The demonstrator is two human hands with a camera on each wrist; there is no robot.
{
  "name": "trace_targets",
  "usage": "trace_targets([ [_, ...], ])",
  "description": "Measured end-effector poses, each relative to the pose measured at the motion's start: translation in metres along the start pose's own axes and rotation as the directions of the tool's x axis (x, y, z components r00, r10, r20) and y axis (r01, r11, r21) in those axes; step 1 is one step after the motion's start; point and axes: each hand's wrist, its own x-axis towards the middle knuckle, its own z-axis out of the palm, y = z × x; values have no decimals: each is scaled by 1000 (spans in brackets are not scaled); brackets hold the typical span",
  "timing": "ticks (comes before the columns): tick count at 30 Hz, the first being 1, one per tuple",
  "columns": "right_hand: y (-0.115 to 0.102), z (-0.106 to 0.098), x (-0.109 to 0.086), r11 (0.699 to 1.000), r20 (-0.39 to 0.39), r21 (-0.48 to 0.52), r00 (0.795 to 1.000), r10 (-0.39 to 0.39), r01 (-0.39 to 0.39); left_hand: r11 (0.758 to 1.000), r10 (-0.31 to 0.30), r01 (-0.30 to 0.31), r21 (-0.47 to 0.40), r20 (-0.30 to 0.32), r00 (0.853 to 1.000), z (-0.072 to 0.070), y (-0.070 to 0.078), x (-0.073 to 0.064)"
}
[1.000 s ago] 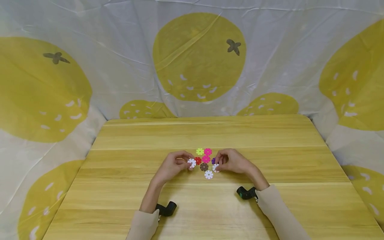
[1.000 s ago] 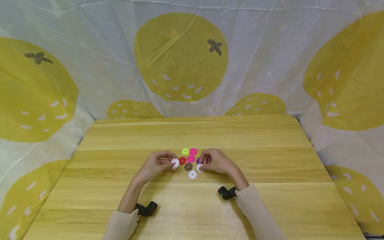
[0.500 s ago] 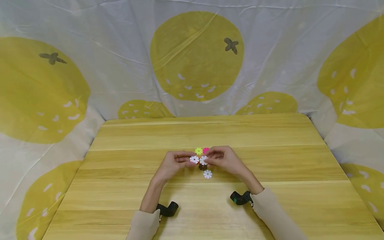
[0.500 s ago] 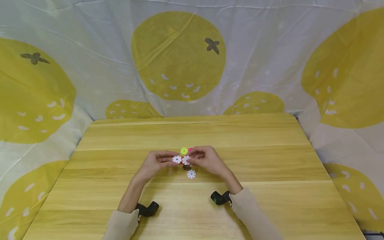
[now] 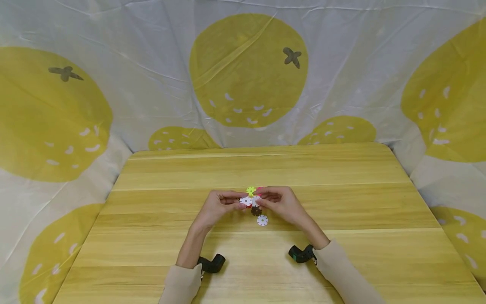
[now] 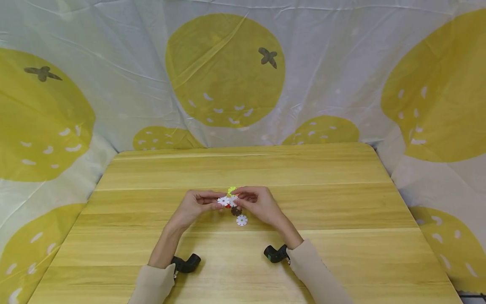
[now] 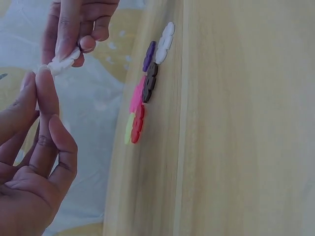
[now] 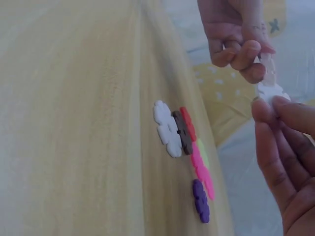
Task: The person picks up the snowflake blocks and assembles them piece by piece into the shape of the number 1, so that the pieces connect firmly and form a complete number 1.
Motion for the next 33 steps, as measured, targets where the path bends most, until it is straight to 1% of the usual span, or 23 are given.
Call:
trace_targets([
  [4,-2,2,-2,999,-5,39,1000,-19,19,1000,1,-1,-5,-3,1000,1,1,0],
  [9,-6,4,-3,996,-26,74,999,-41,43,999,12,-12,-35,4,1000,2,3,-2],
  [15,-11,6,-3,995,-40,49,996,-83,85,998,19,-18,-59,8,1000,1,4,-2],
  [20,-12,6,-3,994,-30,61,995,-93,95,998,3,-2,-66,11,1000,2,3,-1],
  [27,-15,6,-2,990,-12,33,990,-139,139,994,-9,12,-105,30,1000,2,1,0],
  [33,-12,9,-1,993,4,54,995,-102,102,995,-5,11,-100,57,998,-3,0,-2],
])
